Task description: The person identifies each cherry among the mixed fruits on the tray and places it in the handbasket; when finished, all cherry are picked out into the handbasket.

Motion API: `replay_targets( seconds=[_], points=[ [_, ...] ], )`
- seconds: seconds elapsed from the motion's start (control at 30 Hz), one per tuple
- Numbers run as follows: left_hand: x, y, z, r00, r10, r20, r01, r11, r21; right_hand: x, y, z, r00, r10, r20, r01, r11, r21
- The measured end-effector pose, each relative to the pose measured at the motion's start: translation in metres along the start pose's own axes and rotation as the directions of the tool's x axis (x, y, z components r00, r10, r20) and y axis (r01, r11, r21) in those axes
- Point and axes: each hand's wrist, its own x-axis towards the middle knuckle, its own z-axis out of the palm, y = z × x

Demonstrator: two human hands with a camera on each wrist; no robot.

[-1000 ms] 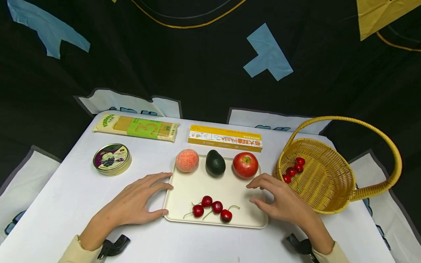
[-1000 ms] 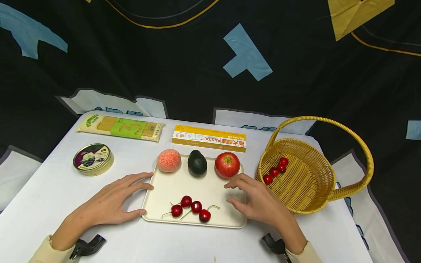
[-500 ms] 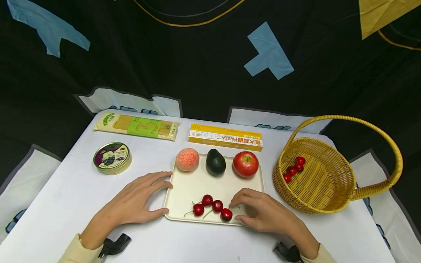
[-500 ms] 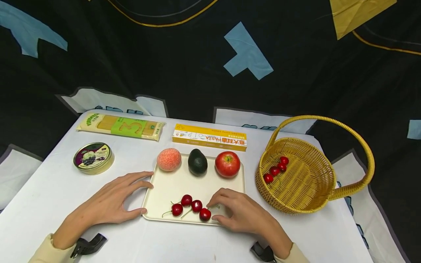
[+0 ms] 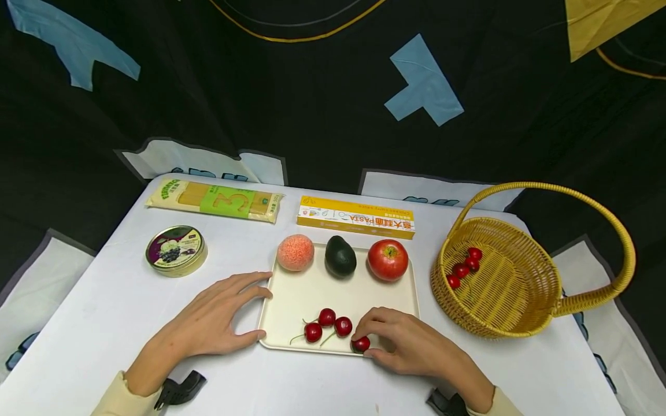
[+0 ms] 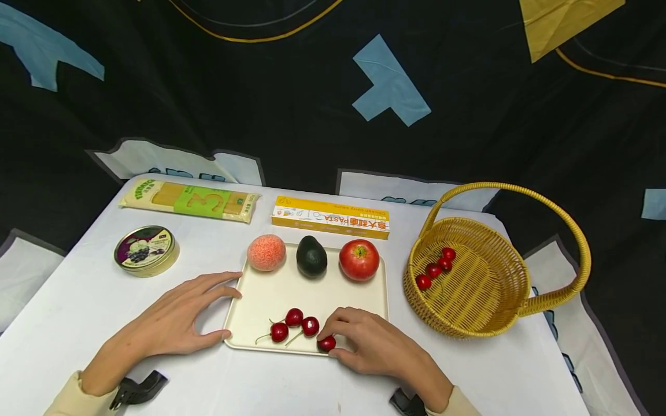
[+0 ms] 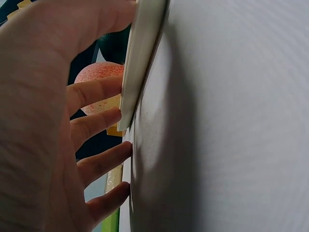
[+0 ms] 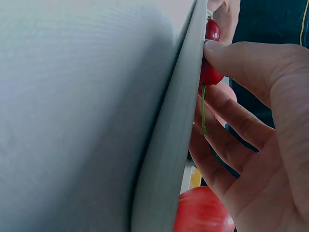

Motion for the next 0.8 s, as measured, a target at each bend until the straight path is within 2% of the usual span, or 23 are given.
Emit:
replay_targets(
  seconds=[0.23,0.5,0.8],
  points=[
    [-0.001,-0.001,0.001,1.000,0.014,-0.015,-0.014,1.000,0.004,-0.001,0.000,-0.001,1.000,0.027,0.010,-0.027,1.000,0.013],
    [-0.001,-0.001,-0.001,1.000,0.020,-0.016,-0.020,1.000,0.004,-0.004,0.000,-0.009,0.999,0.001,-0.049,-0.002,0.999,-0.032],
    [0.000,-0.001,0.000,1.000,0.010,-0.010,-0.010,1.000,-0.002,-0.014,0.005,-0.035,0.990,0.085,-0.113,-0.091,0.994,-0.054]
  ],
)
